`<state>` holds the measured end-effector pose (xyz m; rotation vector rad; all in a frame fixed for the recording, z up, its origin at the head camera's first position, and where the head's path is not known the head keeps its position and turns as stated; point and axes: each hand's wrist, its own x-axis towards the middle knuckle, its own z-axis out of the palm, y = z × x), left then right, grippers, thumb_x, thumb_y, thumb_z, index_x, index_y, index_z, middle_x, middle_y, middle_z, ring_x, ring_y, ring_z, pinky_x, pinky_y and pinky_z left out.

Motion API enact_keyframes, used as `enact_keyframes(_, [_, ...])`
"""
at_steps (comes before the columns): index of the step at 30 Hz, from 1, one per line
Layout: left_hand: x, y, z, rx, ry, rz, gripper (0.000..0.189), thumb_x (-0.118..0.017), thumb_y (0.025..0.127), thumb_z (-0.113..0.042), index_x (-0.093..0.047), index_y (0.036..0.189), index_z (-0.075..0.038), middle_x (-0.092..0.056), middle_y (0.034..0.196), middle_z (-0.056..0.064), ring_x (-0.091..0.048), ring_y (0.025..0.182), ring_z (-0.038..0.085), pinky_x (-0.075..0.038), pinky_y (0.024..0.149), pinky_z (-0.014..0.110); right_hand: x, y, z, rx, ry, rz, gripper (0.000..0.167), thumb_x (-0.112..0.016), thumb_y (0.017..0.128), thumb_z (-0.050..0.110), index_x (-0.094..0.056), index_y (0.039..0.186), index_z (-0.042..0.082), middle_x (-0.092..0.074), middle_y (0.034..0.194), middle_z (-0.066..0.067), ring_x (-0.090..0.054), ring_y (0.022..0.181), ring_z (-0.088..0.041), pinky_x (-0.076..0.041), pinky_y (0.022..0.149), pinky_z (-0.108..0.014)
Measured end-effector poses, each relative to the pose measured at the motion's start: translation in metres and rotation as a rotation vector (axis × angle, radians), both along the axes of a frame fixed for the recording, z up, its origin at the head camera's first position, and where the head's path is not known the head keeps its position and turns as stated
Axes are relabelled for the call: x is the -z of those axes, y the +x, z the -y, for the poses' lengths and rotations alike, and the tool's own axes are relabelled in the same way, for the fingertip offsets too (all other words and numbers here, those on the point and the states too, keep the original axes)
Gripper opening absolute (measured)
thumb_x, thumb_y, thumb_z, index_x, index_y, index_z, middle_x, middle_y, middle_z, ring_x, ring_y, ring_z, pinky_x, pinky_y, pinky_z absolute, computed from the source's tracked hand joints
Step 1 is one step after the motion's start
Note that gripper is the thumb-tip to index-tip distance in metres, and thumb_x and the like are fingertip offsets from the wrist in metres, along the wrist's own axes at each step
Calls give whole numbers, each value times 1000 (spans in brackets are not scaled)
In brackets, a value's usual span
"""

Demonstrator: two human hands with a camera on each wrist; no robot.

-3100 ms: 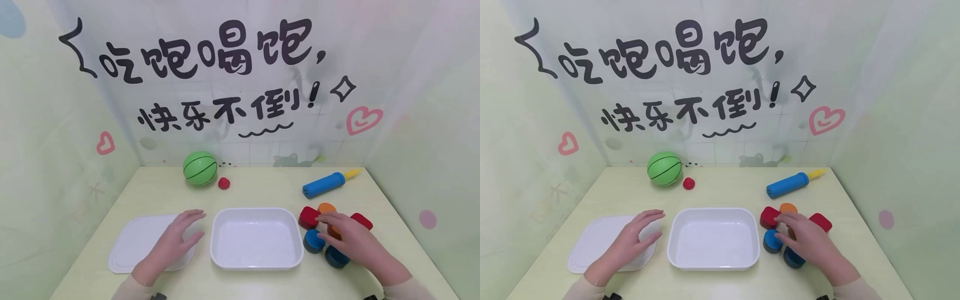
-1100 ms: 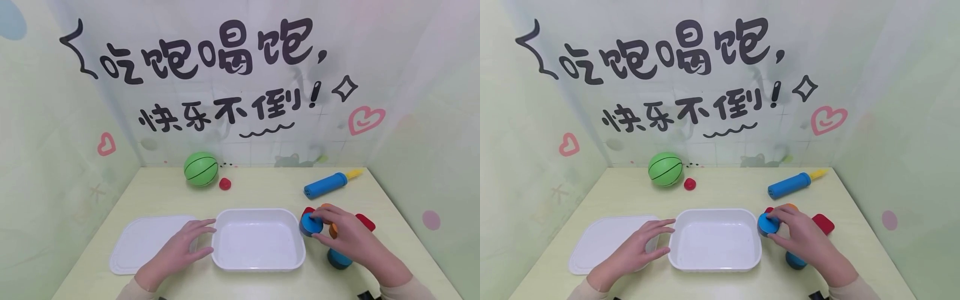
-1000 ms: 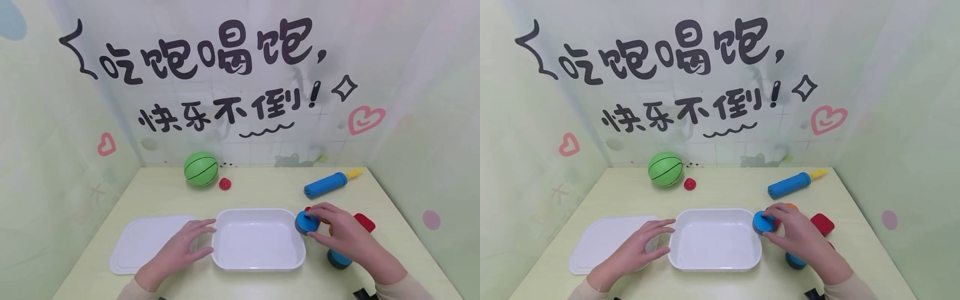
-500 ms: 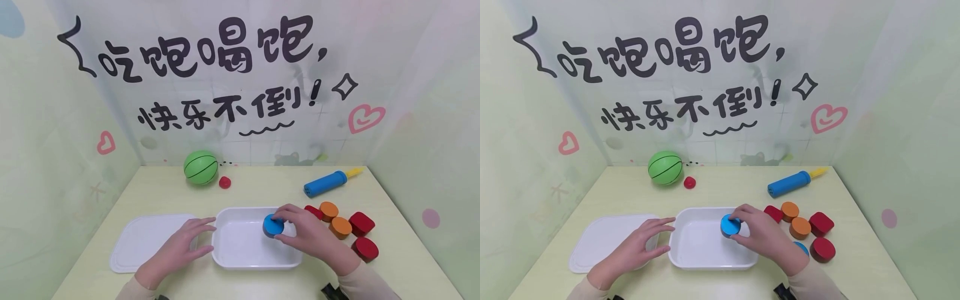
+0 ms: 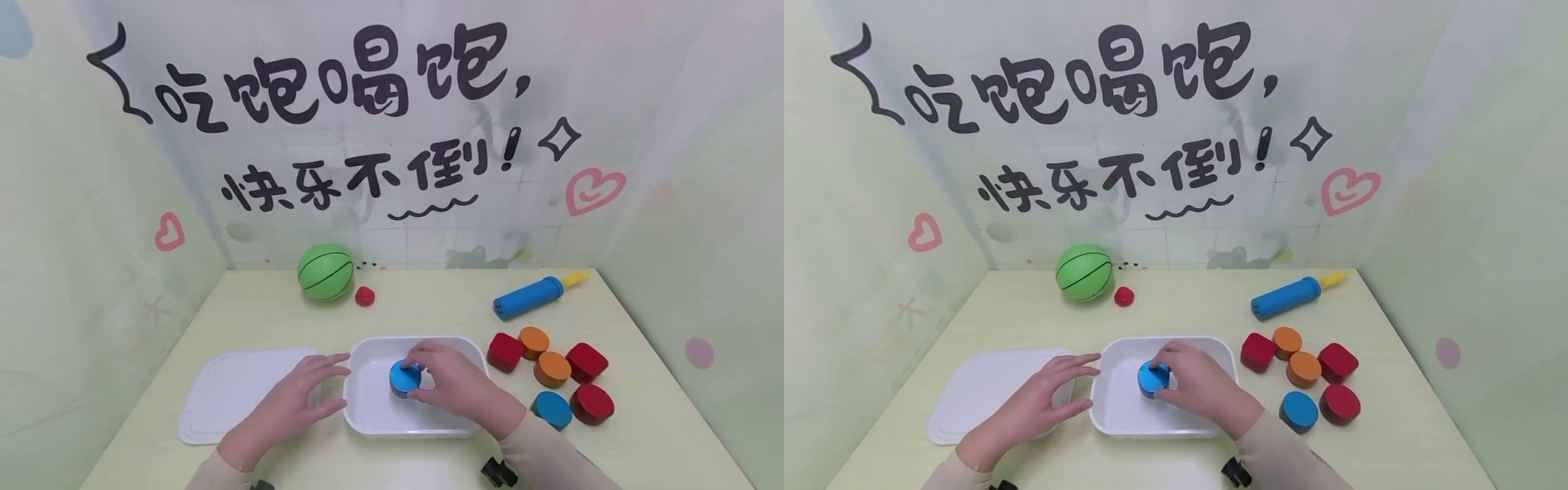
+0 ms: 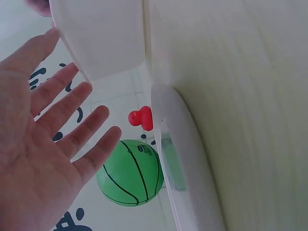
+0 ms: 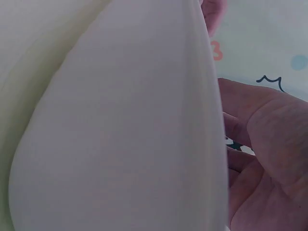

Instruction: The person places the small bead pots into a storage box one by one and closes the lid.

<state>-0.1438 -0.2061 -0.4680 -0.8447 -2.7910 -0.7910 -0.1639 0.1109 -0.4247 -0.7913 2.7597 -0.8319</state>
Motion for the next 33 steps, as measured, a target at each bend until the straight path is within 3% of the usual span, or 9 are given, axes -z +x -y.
enact_keyframes(7, [0,-1,1,5,2,19,47,-79,90,-43,-68,133,-28,-54,154,-11,-52,139,20,-50,111,51,4,-3,23,-6,28,38,45,-89,82,30,-73,123,21,-70,123,3,-66,114,-17,-61,96,-32])
enact_keyframes(14, [0,-3,1,4,1,28,46,-79,90,-41,-67,133,-29,-53,155,-11,-51,140,20,-50,111,52,11,-14,40,-22,41,7,44,-88,83,29,-73,123,18,-72,120,2,-68,108,-15,-60,97,-33])
enact_keyframes(24, [-1,-2,1,5,7,24,45,-80,90,-40,-68,132,-29,-54,154,-9,-52,139,20,-51,109,52,16,-27,60,20,13,24,41,-89,82,25,-75,119,12,-73,116,-2,-67,98,-15,-60,92,-30])
enact_keyframes(33, [0,-3,2,26,15,0,46,-80,90,-43,-69,132,-28,-56,153,-8,-54,137,18,-52,109,50,16,-28,75,62,54,37,43,-90,81,23,-75,120,11,-74,119,-4,-67,112,-22,-59,100,-38])
